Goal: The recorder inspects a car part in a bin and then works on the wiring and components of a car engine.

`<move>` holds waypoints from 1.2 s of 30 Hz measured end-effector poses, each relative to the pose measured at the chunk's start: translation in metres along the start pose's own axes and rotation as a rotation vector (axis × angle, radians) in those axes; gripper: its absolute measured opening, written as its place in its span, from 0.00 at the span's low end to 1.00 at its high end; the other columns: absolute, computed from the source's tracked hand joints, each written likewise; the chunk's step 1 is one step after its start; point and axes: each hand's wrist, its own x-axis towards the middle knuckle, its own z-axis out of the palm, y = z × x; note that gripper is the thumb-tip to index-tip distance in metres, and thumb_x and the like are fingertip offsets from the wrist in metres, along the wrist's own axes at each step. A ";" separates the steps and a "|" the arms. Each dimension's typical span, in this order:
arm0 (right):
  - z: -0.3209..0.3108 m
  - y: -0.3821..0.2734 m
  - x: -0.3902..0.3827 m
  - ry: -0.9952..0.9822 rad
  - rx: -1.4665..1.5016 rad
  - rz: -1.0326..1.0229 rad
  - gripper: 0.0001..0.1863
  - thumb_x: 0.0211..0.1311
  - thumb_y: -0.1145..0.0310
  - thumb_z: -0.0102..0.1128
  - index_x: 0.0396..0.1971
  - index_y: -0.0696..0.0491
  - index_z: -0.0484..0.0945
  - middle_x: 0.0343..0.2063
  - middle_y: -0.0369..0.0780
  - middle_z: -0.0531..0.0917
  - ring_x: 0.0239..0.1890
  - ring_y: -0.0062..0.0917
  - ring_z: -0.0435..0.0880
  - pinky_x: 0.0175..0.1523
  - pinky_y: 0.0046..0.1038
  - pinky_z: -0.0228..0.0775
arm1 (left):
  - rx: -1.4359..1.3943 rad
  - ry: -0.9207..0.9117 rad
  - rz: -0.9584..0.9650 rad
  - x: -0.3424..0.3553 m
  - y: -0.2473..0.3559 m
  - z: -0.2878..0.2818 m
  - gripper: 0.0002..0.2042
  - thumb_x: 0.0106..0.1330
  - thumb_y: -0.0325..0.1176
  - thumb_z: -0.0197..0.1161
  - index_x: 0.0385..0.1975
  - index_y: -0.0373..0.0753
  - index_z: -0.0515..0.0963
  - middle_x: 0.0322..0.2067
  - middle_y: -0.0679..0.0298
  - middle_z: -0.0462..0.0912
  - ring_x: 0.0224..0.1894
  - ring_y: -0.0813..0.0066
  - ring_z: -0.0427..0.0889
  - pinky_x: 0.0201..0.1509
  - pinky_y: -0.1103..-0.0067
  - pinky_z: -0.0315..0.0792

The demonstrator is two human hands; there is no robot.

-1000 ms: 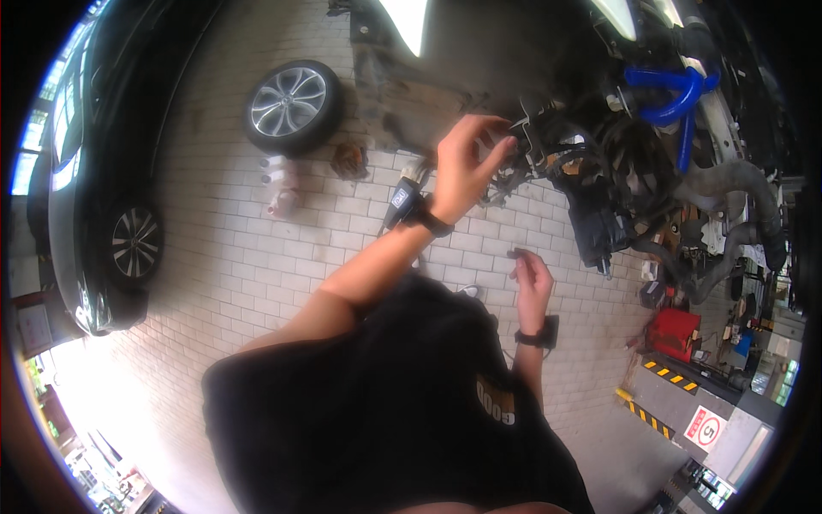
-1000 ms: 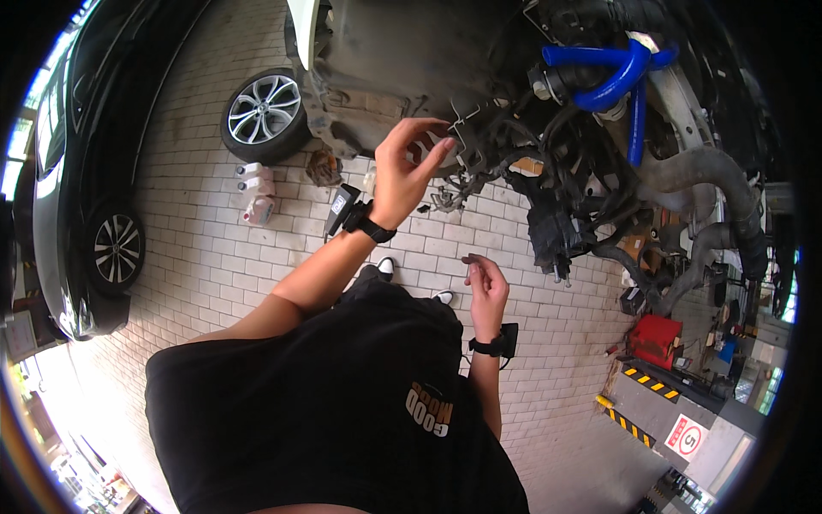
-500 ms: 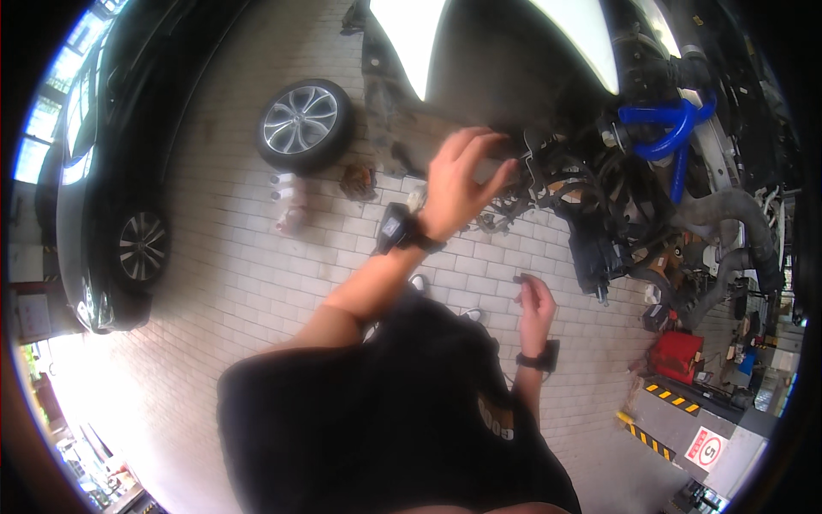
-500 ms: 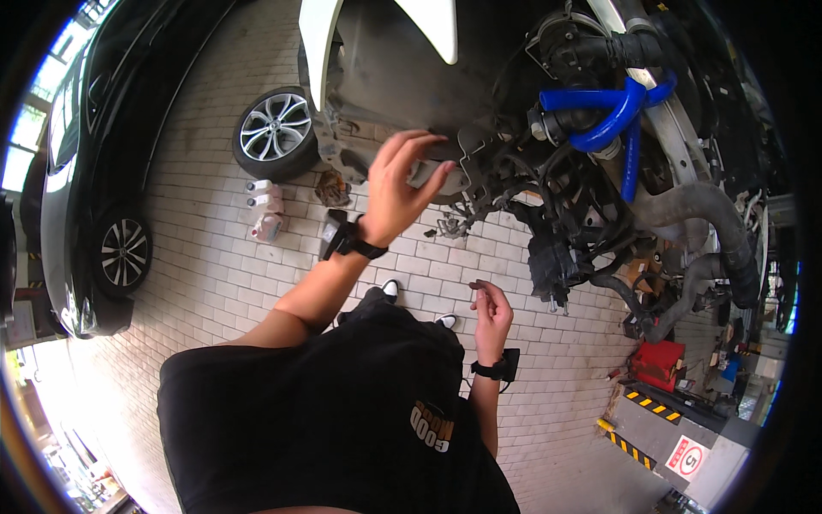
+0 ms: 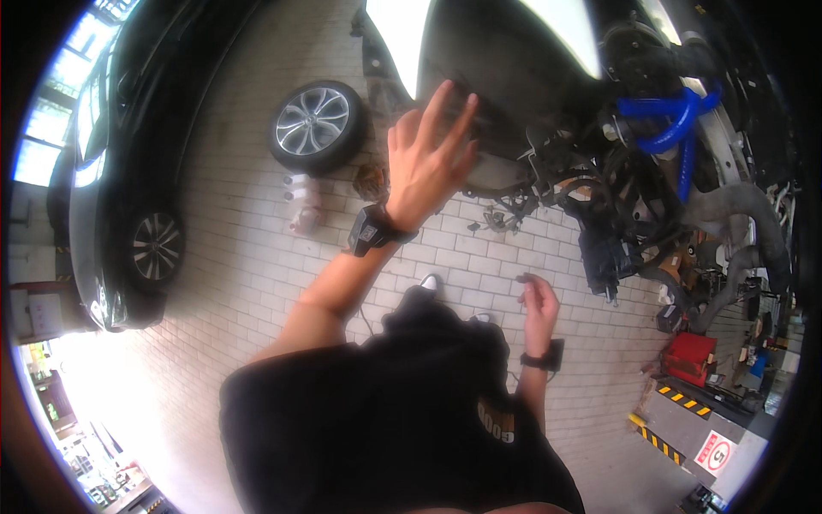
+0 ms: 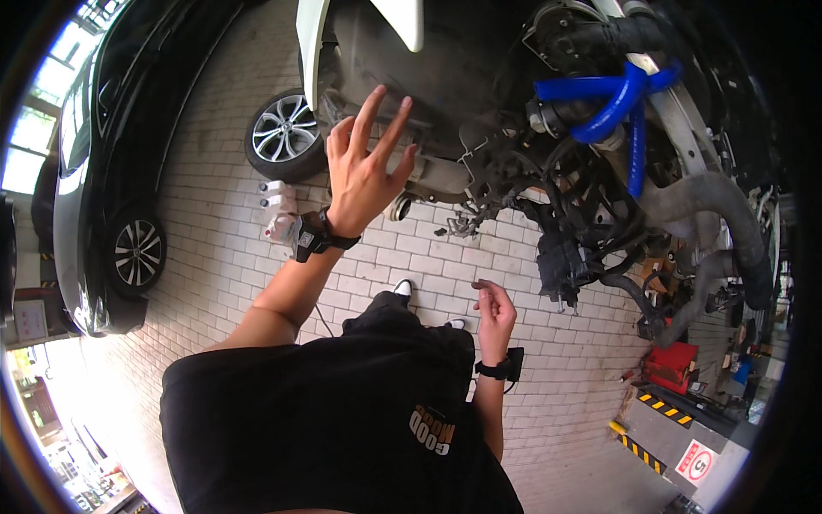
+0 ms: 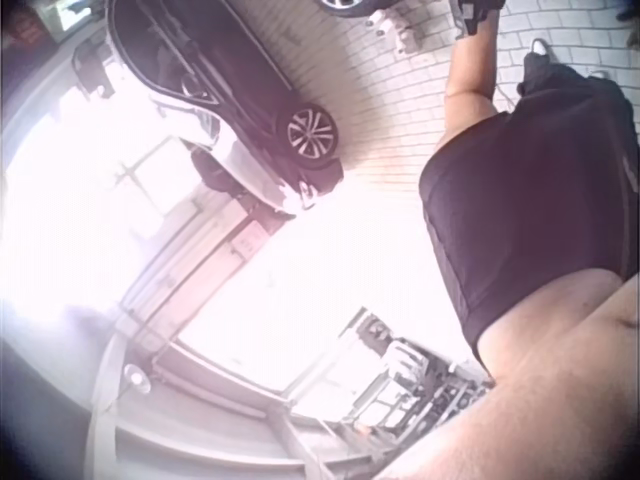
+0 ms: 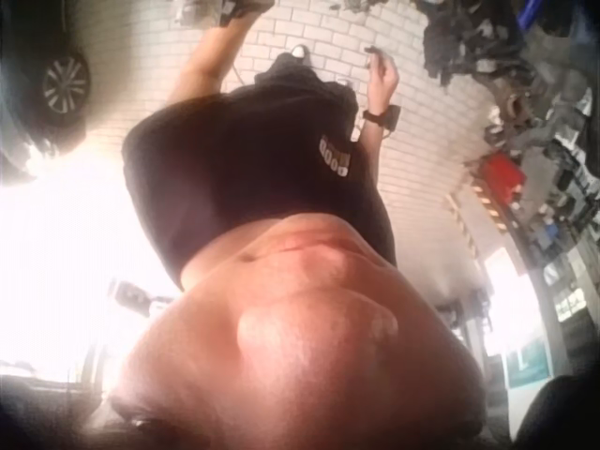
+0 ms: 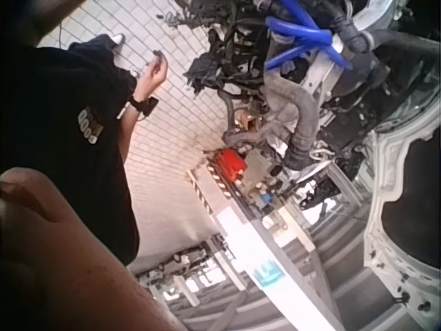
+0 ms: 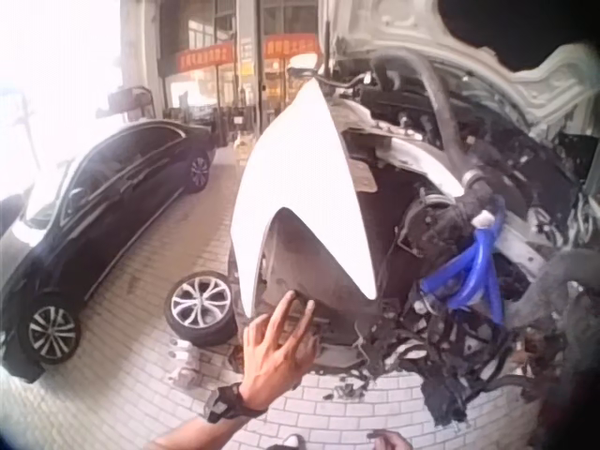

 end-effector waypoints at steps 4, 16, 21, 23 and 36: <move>-0.008 0.006 -0.006 0.007 -0.001 -0.014 0.09 0.64 0.73 0.52 0.40 0.61 0.76 0.34 0.36 0.81 0.25 0.12 0.71 0.32 0.15 0.65 | -0.111 0.085 -0.052 -0.002 0.011 -0.013 0.28 0.48 0.30 0.66 0.54 0.49 0.73 0.54 0.61 0.69 0.42 0.64 0.70 0.48 0.72 0.66; -0.102 0.027 -0.068 0.144 0.119 -0.116 0.08 0.62 0.75 0.54 0.39 0.60 0.76 0.29 0.34 0.81 0.24 0.12 0.72 0.29 0.15 0.65 | -0.375 -0.056 -0.158 -0.039 0.100 -0.038 0.08 0.52 0.27 0.66 0.18 0.35 0.73 0.19 0.61 0.75 0.24 0.63 0.73 0.30 0.73 0.67; -0.175 0.052 -0.135 0.321 0.200 -0.078 0.08 0.62 0.76 0.52 0.40 0.61 0.76 0.30 0.37 0.82 0.25 0.13 0.74 0.30 0.15 0.66 | -0.508 -0.161 -0.138 -0.058 0.163 -0.034 0.18 0.59 0.32 0.62 0.13 0.30 0.64 0.12 0.55 0.62 0.13 0.67 0.60 0.19 0.74 0.55; -0.209 0.066 -0.164 0.396 0.198 -0.081 0.08 0.62 0.76 0.52 0.39 0.61 0.76 0.30 0.37 0.82 0.25 0.13 0.74 0.30 0.15 0.66 | -0.576 -0.212 -0.157 -0.059 0.201 -0.044 0.19 0.60 0.33 0.62 0.12 0.30 0.63 0.12 0.55 0.61 0.13 0.72 0.59 0.19 0.74 0.54; -0.391 0.101 -0.353 1.016 0.113 -0.086 0.10 0.63 0.72 0.51 0.39 0.59 0.76 0.31 0.38 0.82 0.23 0.14 0.72 0.28 0.16 0.63 | -1.086 -0.973 0.268 -0.084 0.415 -0.041 0.14 0.61 0.30 0.60 0.47 0.37 0.75 0.39 0.63 0.81 0.39 0.76 0.78 0.39 0.80 0.72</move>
